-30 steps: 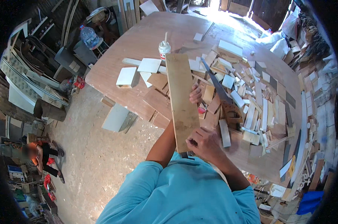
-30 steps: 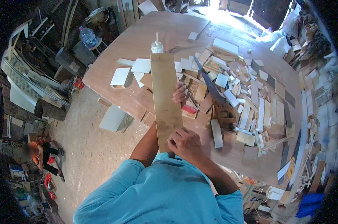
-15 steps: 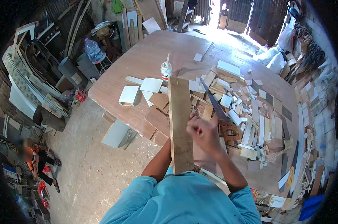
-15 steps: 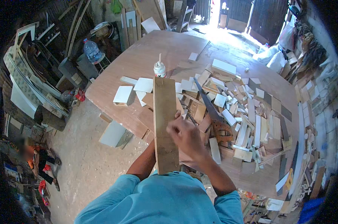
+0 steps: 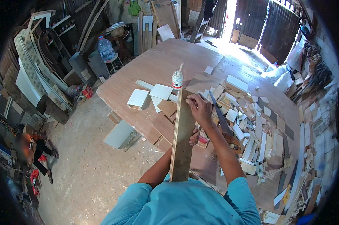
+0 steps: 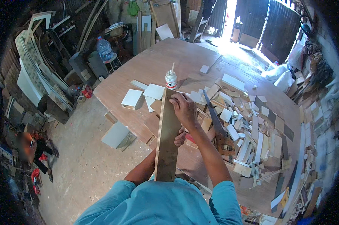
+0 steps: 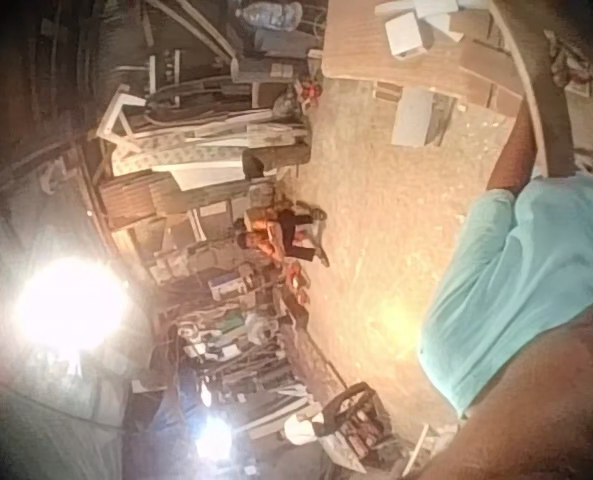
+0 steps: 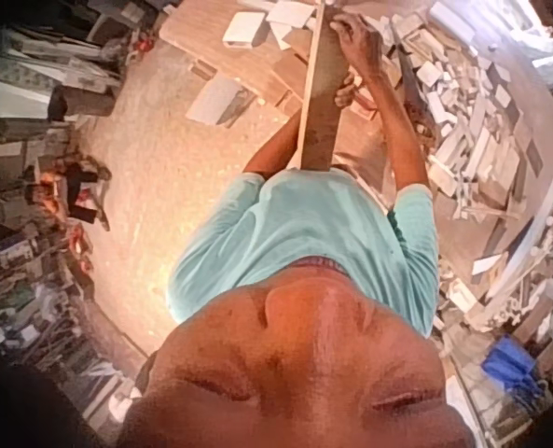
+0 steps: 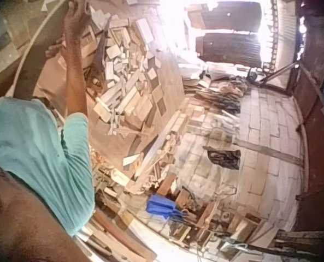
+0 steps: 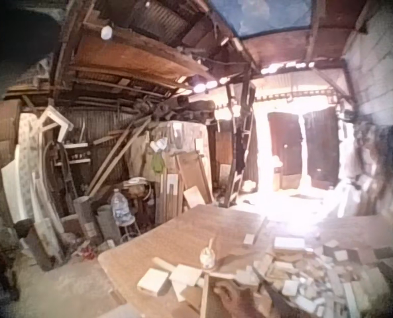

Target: The person marks a wooden board using a small blade, aligns wooden pieces, and cuts through a wooden plank using a hand saw.

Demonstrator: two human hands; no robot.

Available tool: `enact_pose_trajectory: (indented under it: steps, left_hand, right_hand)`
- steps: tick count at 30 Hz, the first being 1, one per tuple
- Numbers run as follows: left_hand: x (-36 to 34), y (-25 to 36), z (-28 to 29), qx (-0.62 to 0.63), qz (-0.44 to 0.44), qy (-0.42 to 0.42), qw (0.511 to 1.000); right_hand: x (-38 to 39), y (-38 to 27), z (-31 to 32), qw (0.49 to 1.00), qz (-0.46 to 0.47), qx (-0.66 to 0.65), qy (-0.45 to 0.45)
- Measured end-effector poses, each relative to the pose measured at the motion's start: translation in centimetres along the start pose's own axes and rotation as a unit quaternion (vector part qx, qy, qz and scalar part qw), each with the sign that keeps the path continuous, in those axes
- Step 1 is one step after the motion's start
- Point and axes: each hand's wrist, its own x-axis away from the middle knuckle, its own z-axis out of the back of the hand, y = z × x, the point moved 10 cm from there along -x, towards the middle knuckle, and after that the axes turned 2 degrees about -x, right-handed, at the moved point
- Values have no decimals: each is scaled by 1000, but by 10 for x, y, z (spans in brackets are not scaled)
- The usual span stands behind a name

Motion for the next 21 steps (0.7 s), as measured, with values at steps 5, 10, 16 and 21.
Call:
enact_pose_trajectory:
  steps: [5,10,16,21]
  left_hand:
    - [1,2,-4,-17,6,16,1000]
    - [2,3,-3,-25,7,30,999]
    - [5,2,1,-26,9,33,999]
    - [9,0,4,-27,11,42,999]
  right_hand:
    - [-4,-8,-8,998,27,55,-14]
    - [0,-6,-13,993,11,118,14]
    - [2,9,-18,990,-55,128,28]
    - [13,14,-17,990,-104,83,49]
